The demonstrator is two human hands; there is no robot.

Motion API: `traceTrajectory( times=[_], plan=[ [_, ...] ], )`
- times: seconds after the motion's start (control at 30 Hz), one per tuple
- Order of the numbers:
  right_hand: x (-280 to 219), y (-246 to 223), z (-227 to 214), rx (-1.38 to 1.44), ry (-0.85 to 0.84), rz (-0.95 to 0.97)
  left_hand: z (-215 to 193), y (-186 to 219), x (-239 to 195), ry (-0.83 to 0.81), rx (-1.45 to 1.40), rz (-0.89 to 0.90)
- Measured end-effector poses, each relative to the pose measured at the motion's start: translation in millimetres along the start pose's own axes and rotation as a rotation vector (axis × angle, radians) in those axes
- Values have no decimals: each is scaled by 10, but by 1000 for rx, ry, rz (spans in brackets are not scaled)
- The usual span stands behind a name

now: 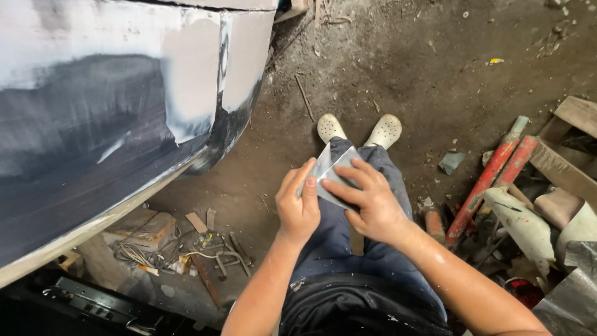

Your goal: The person applies a white filler substance to a car bumper using a putty knife, spreading it across the surface. They then use a sanding block to smooth the applied filler on the bumper.

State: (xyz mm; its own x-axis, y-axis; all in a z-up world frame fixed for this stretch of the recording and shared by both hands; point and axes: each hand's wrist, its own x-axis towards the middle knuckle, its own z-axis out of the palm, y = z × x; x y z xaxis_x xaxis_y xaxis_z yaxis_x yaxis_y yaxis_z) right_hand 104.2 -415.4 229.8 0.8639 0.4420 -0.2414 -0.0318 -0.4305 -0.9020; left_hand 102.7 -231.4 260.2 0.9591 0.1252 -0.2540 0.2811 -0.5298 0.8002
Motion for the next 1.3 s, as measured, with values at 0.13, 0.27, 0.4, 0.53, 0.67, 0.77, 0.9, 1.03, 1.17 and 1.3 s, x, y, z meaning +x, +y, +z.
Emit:
traceTrajectory(
  times=[0.13,0.27,0.4,0.53,0.67,0.77,0.9,1.03,1.17,1.3],
  plan=[
    [54,77,152,10,-70,-17,-215,-100,59,-26,1,72],
    [433,378,207,70,-95,-135,-540,-245,-25,252,93,237],
    [1274,460,47,9,138,-494,-812,-589,-272,281,239,232],
    [1929,583,155,-126,252,-722,-856,-941,-374,230,262,58],
    [2248,633,260,-260,360,-982,-823,-1081,-376,192,233,48],
    [2416,600,261,-301,388,-1069,-823,-1184,-350,143,170,-21],
    [2588,557,289,-347,419,-1117,-846,-1259,-309,86,99,-136],
    [2545,653,360,-244,394,-1125,-863,-1214,-230,43,164,-40],
    [2368,723,247,-309,342,-1004,-838,-1160,-180,54,133,-136],
    [2452,590,-9,-356,370,-1038,-786,-1099,-183,50,120,-104]
  ],
)
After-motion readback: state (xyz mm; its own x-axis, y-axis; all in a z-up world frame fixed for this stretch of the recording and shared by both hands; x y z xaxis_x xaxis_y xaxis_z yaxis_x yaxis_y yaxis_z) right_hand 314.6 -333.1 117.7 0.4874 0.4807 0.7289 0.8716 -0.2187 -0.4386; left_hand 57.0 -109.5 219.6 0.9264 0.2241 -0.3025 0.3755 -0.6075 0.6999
